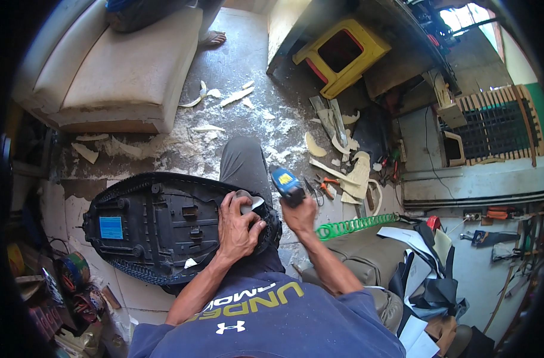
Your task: The person reupholsters a motorcycle seat by removing old staples with a tool, stretching a new black cover over the seat frame, and securing it using a pneumatic stapler. They trim excess material with shears and handle foam padding to ensure a smooth finish.
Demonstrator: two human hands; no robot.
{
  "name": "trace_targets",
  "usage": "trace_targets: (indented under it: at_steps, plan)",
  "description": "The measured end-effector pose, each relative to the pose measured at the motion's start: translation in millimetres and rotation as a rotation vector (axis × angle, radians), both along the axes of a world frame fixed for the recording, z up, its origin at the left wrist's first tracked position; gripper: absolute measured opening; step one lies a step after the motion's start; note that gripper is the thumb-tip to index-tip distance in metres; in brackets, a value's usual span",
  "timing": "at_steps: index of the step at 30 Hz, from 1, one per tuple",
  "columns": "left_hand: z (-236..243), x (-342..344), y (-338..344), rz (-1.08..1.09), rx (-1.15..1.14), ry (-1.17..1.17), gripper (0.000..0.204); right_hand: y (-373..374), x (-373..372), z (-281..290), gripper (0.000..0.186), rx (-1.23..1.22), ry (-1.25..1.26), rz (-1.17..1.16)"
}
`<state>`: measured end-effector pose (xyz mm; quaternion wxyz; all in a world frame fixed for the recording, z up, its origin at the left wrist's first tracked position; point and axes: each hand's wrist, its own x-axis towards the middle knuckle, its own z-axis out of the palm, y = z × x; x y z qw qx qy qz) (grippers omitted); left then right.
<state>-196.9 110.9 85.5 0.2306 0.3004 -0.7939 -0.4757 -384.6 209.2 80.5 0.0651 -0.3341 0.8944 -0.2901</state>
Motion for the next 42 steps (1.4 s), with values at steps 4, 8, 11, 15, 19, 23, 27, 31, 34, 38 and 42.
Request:
trace_targets:
  at_steps: [4, 8, 11, 15, 19, 23, 27, 31, 34, 38, 42]
  plan:
    - [2.2, 0.7, -4.1, -0.031, 0.004, -0.049, 0.019, 15.4, -8.2, 100.7, 0.023, 0.317, -0.009, 0.348]
    - [0.9, 0.7, -4.1, -0.046, 0.0, -0.045, 0.018, 1.8, 16.1, 157.1, 0.025, 0.416, 0.041, 0.633]
    - [2.0, 2.0, -4.3, -0.061, -0.002, -0.039, 0.017, -7.2, 28.4, 166.7, 0.027, 0.587, 0.056, 0.67]
    - [0.0, 4.6, -3.0, -0.058, -0.023, -0.013, 0.016, -24.4, 40.9, 165.6, 0.032, 0.88, 0.136, 0.705]
    - [-11.2, 3.1, -0.1, -0.018, -0.056, -0.002, 0.016, -57.0, 62.6, 167.4, 0.032, 1.078, 0.111, 0.722]
    - [-11.2, 3.9, -0.4, -0.007, -0.005, 0.074, 0.017, -84.7, 82.5, 165.5, 0.032, 1.279, 0.192, 0.697]
    - [-26.7, -7.0, 1.9, 0.089, 0.059, 0.211, 0.019, -83.7, 80.1, 154.9, 0.028, 1.235, 0.172, 0.658]
    - [-30.6, -4.4, -2.8, 0.059, -0.074, 0.208, 0.014, -71.8, 71.3, 157.5, 0.034, 1.159, 0.196, 0.655]
    - [-23.2, -1.0, -15.1, 0.117, -0.041, 0.211, 0.011, -70.5, 32.1, 180.3, 0.042, 1.049, -0.04, 0.503]
    - [-17.9, -0.9, -5.7, 0.139, -0.049, 0.229, 0.012, 13.5, -2.4, 112.0, 0.034, 0.025, -0.324, 0.103]
    - [-10.5, 6.8, -11.0, 0.135, -0.104, 0.185, 0.017, 17.1, 46.8, 56.4, 0.065, -0.147, -0.379, 0.095]
